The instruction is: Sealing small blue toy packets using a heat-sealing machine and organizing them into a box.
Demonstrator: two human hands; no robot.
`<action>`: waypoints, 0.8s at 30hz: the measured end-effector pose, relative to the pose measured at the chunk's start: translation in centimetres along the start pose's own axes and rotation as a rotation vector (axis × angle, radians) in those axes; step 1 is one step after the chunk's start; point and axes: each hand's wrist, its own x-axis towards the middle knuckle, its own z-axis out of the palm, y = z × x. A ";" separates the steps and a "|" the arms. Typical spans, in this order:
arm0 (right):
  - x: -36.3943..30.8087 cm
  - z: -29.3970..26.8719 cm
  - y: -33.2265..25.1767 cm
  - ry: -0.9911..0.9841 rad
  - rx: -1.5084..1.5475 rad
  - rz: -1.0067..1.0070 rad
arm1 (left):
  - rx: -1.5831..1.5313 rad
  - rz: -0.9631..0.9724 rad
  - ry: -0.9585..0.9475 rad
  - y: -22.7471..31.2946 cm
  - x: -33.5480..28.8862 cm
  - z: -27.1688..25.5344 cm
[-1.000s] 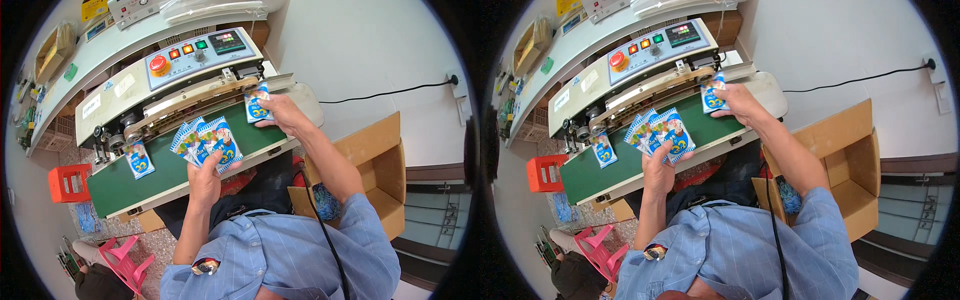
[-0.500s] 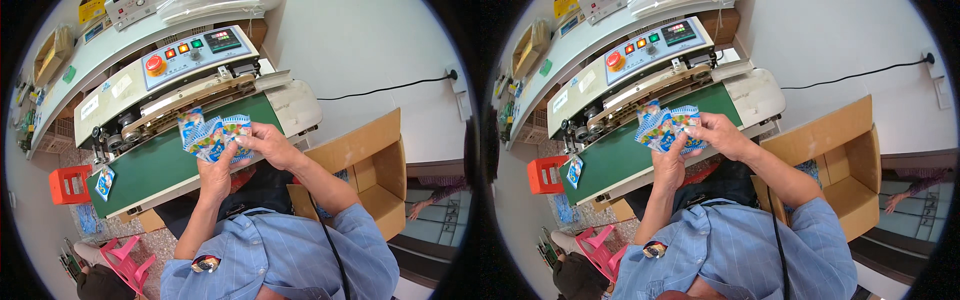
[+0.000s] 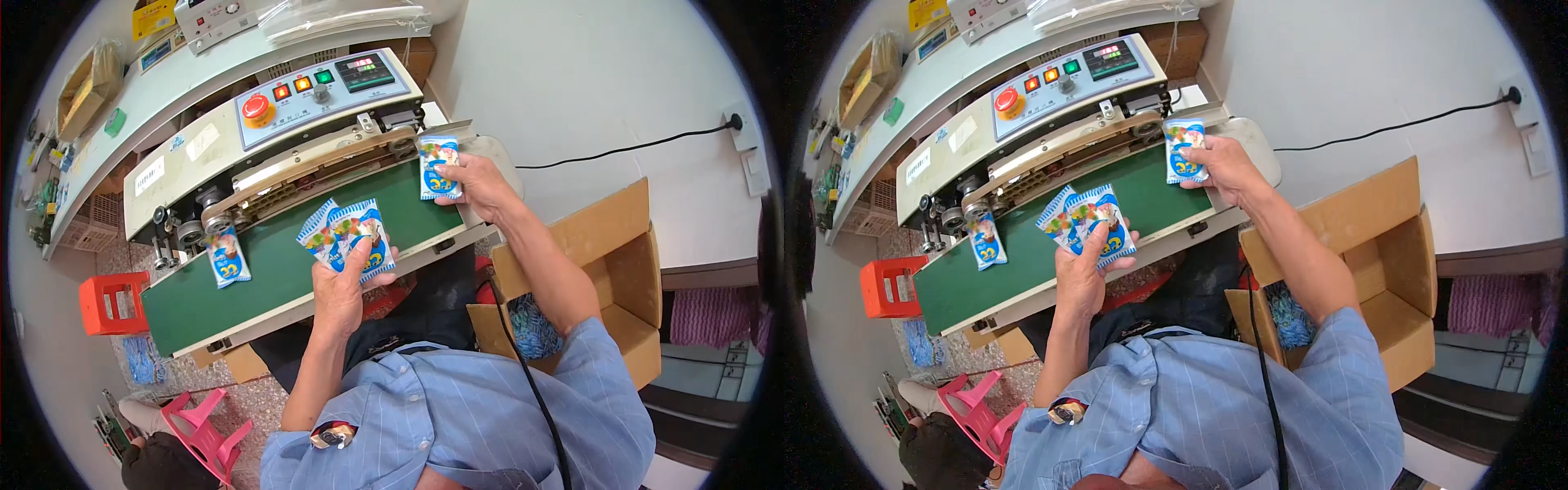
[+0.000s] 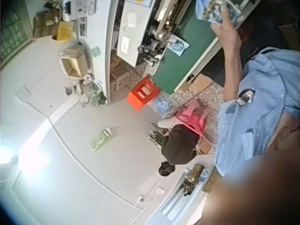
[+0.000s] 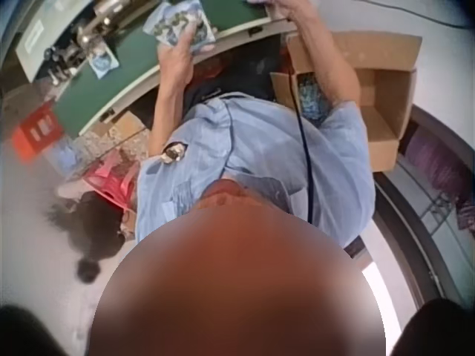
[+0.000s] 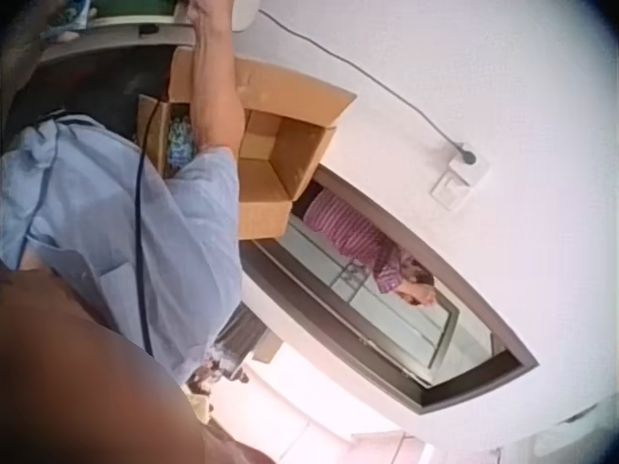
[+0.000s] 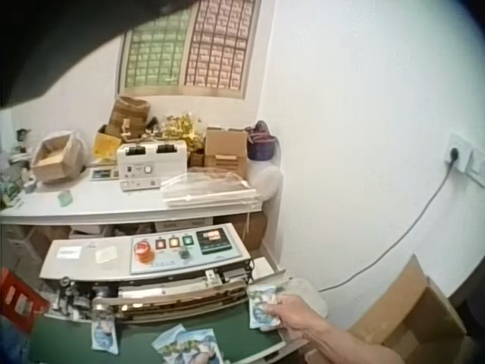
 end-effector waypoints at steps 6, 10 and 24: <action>2.4 2.5 0.5 -0.123 0.010 0.042 | -0.034 0.020 0.050 0.1 -0.2 -0.1; 2.9 5.3 1.2 -0.176 0.023 0.051 | -0.113 0.017 -0.005 -0.4 0.0 -0.2; -3.8 2.8 0.6 -0.053 0.115 -0.068 | 0.059 -0.115 -0.039 -0.9 0.9 1.1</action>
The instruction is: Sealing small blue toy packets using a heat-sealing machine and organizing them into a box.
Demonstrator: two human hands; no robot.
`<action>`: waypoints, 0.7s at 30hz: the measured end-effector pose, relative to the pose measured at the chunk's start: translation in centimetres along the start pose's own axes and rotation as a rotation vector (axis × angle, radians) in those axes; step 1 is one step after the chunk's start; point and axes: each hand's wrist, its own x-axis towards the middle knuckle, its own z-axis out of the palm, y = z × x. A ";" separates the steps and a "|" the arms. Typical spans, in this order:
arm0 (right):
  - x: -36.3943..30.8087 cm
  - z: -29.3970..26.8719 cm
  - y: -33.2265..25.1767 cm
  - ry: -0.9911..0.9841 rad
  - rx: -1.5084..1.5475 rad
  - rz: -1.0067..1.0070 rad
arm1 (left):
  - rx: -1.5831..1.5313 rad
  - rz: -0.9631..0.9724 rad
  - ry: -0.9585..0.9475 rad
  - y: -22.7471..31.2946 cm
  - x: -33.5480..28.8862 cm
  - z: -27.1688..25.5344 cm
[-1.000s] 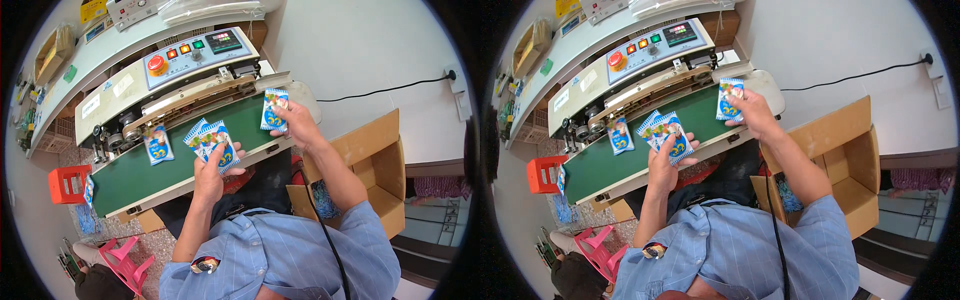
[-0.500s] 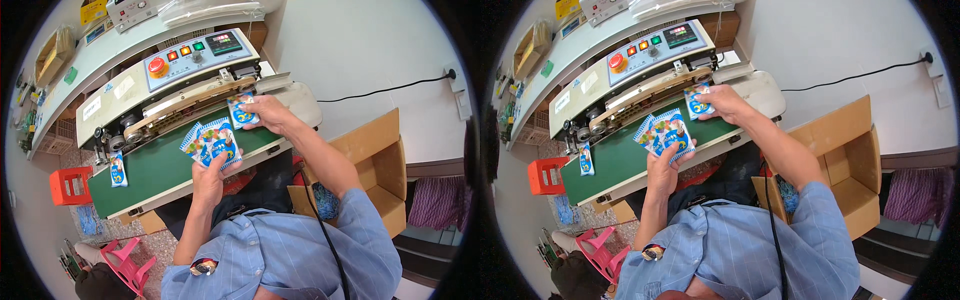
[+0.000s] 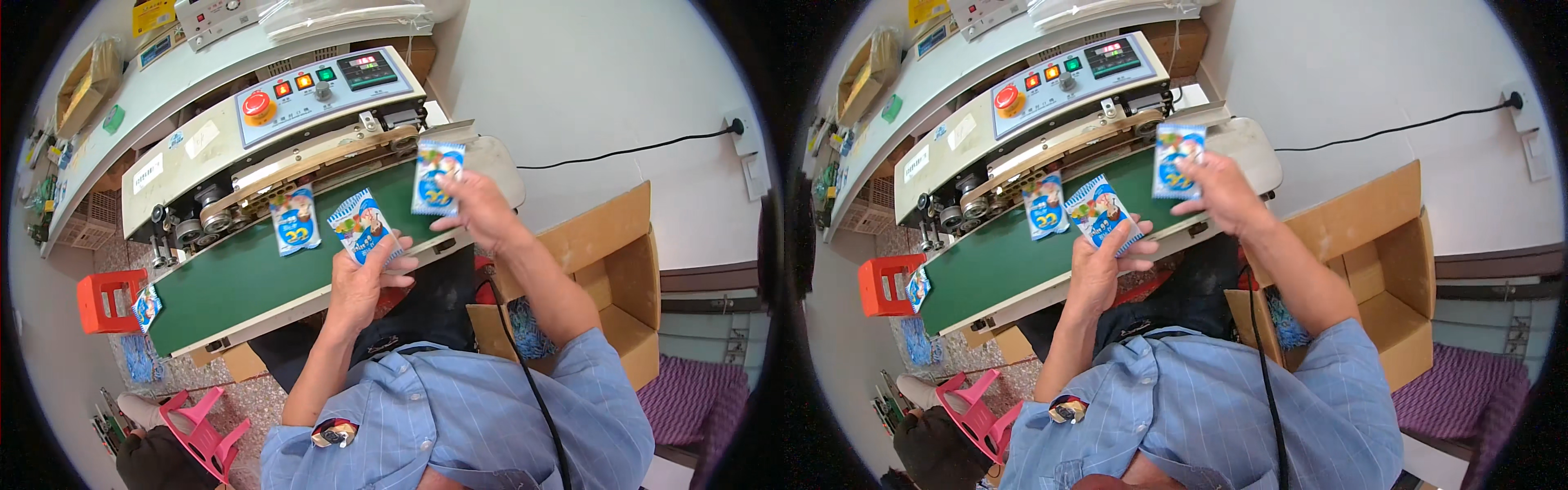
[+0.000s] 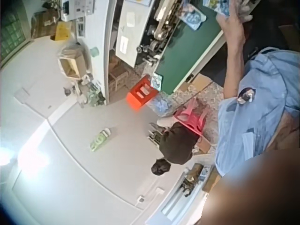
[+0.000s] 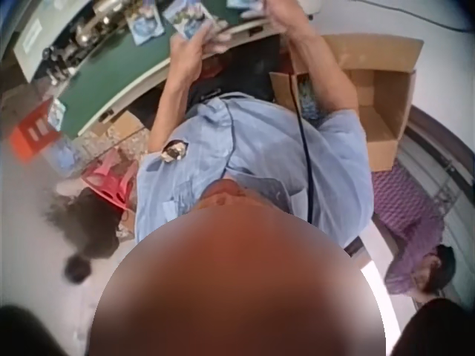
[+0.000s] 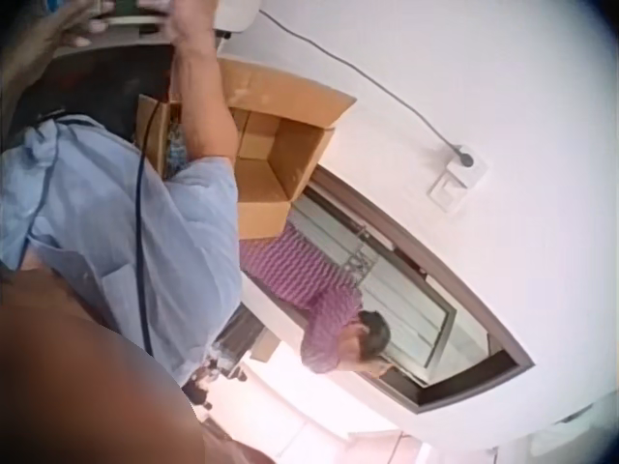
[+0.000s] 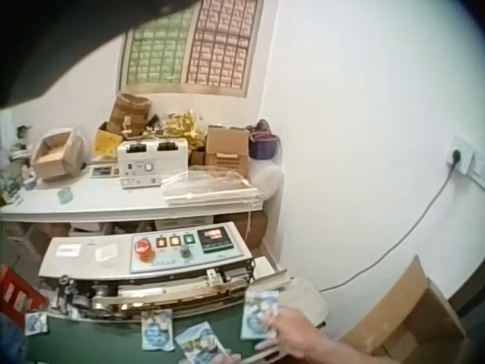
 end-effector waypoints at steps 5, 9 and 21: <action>4.1 -3.0 -1.0 0.070 -0.178 0.088 | 0.020 -0.049 -0.104 0.3 -0.2 -1.1; 5.9 -1.1 -0.5 -0.026 -0.208 0.156 | -0.004 -0.109 -0.162 0.6 0.0 -0.6; -1.7 2.9 0.0 -0.323 -0.230 0.115 | -0.079 -0.165 -0.301 0.0 2.3 1.3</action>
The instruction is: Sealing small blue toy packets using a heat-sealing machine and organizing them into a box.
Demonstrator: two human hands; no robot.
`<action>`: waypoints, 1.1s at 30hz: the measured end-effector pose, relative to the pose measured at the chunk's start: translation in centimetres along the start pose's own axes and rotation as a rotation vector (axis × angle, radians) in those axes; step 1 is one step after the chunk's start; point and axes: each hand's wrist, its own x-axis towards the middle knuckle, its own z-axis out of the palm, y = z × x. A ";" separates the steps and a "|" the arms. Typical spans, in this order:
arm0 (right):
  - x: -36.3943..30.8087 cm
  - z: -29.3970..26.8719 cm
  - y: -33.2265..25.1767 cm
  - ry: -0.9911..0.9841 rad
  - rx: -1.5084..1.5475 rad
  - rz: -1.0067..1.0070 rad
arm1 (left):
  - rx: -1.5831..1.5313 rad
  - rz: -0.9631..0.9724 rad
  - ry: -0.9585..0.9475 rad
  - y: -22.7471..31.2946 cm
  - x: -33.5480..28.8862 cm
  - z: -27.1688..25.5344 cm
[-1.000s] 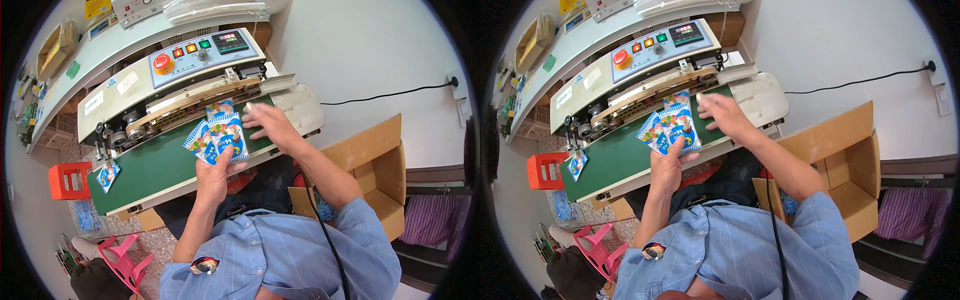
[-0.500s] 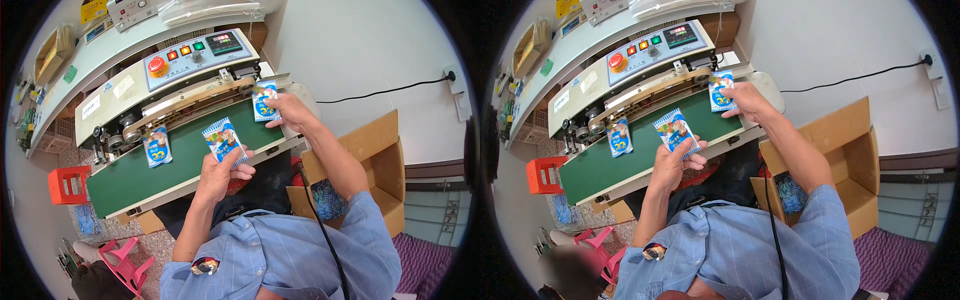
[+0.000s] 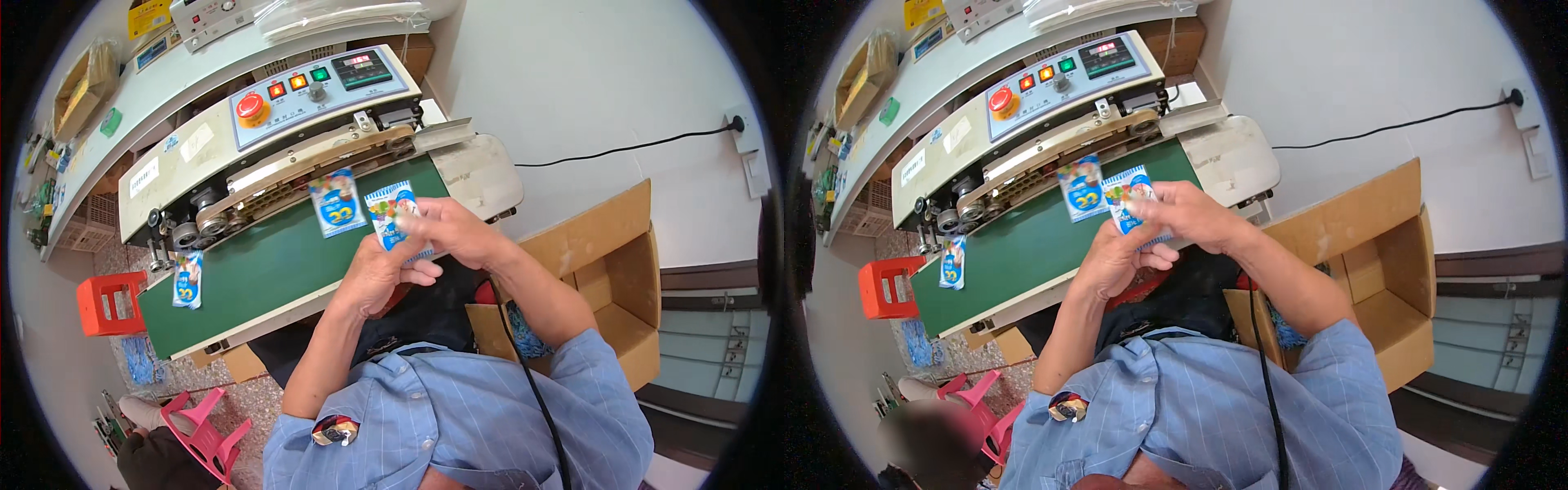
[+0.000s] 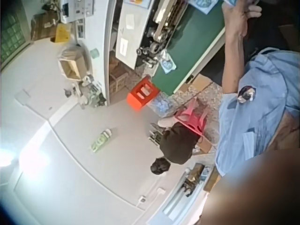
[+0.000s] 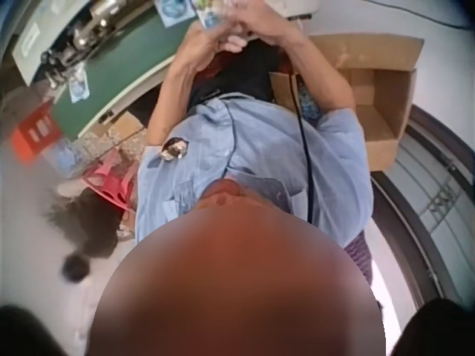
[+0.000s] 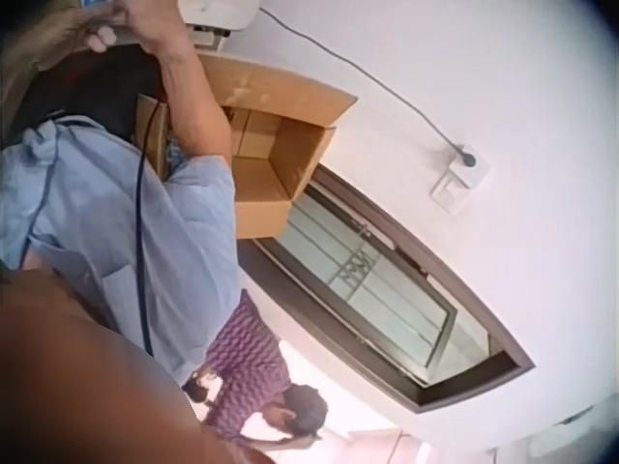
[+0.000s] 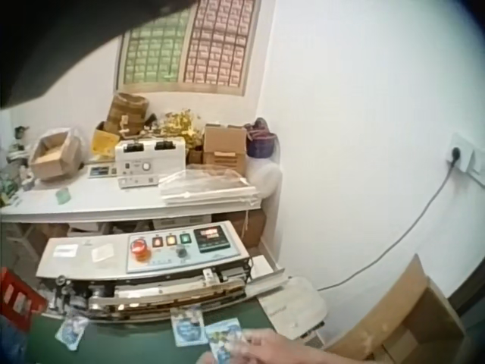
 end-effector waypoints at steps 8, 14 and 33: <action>3.1 -7.2 0.4 0.409 0.168 -0.078 | 0.093 -0.157 -0.035 -0.9 -0.4 -0.8; 6.1 -6.2 0.0 0.326 0.138 -0.022 | 0.111 -0.156 -0.053 -1.8 -1.9 -1.2; -28.8 -13.8 -0.2 0.904 -0.486 0.000 | 0.170 -0.226 -0.098 -5.7 -3.0 -1.1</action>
